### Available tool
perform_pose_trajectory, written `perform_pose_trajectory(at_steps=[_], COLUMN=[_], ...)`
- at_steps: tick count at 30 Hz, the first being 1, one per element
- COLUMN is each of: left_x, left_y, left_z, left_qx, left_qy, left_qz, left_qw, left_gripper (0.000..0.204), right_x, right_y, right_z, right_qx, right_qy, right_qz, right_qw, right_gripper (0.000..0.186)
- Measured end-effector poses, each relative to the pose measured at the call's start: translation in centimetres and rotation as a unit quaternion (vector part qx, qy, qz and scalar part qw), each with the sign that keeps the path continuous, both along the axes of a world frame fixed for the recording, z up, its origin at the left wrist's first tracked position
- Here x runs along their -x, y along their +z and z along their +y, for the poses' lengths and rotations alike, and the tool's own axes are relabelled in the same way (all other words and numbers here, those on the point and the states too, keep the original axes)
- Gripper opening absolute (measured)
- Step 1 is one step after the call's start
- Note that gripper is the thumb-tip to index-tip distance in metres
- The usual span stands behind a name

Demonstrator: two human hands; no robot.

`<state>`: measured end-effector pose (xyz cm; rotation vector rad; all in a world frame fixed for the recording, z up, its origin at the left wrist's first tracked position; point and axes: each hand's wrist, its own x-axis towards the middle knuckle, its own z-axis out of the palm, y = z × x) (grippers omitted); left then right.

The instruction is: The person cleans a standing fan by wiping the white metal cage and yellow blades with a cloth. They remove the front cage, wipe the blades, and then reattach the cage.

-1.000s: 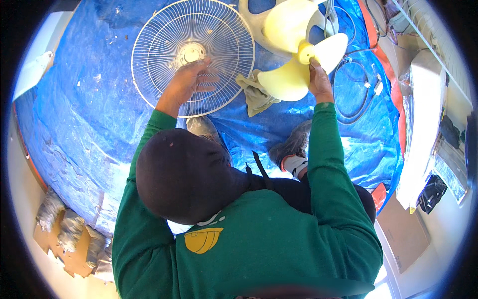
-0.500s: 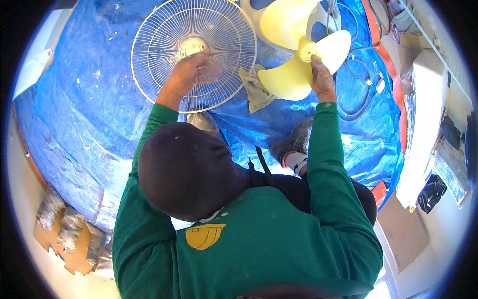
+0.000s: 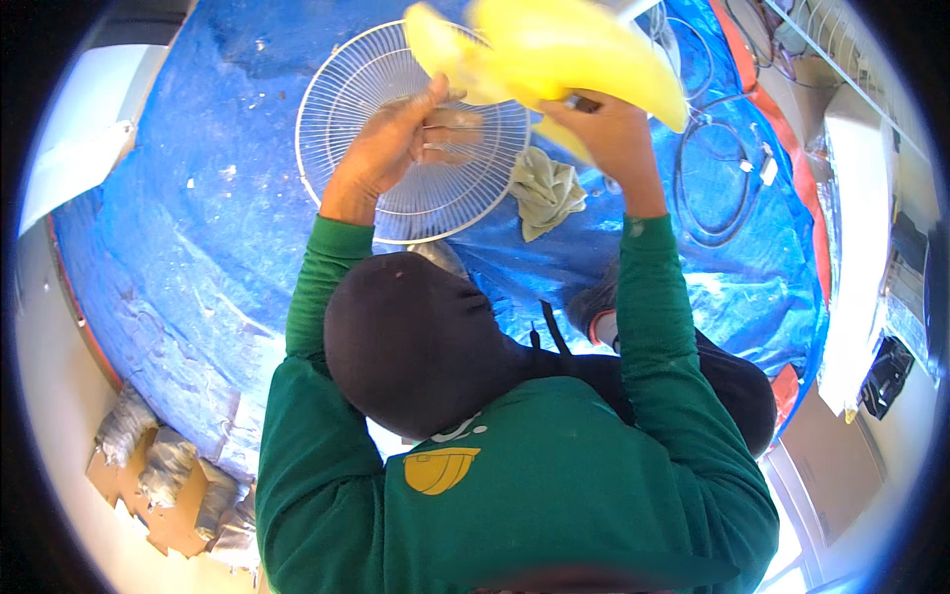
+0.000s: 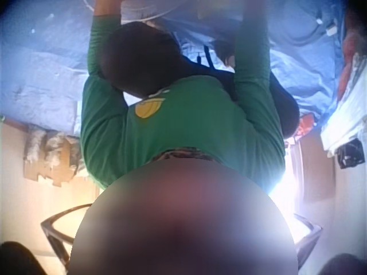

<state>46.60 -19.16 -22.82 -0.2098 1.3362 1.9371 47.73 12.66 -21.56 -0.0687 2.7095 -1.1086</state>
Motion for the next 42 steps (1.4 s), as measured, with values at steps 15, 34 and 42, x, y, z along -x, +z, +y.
perform_pose_trajectory(at_steps=[15,34,42], left_x=[-1.1,-0.3,0.0], left_y=[1.2,-1.7,-3.9], left_z=[-6.3,-8.6,-8.1], left_qx=[-0.138,0.026,-0.047], left_qy=[0.163,0.224,0.255], left_qz=[0.05,0.069,0.115], left_qw=[0.976,0.972,0.959], left_gripper=[0.069,0.05,0.051], right_x=[0.2,0.3,-8.5], right_y=[1.0,-8.9,-17.7], right_z=[-13.6,0.6,0.1], right_qx=[0.021,-0.272,-0.215], right_qy=[0.171,0.197,0.08], right_qz=[0.378,-0.142,-0.109], right_qw=[0.91,0.931,0.967], right_gripper=[0.031,0.058,0.047])
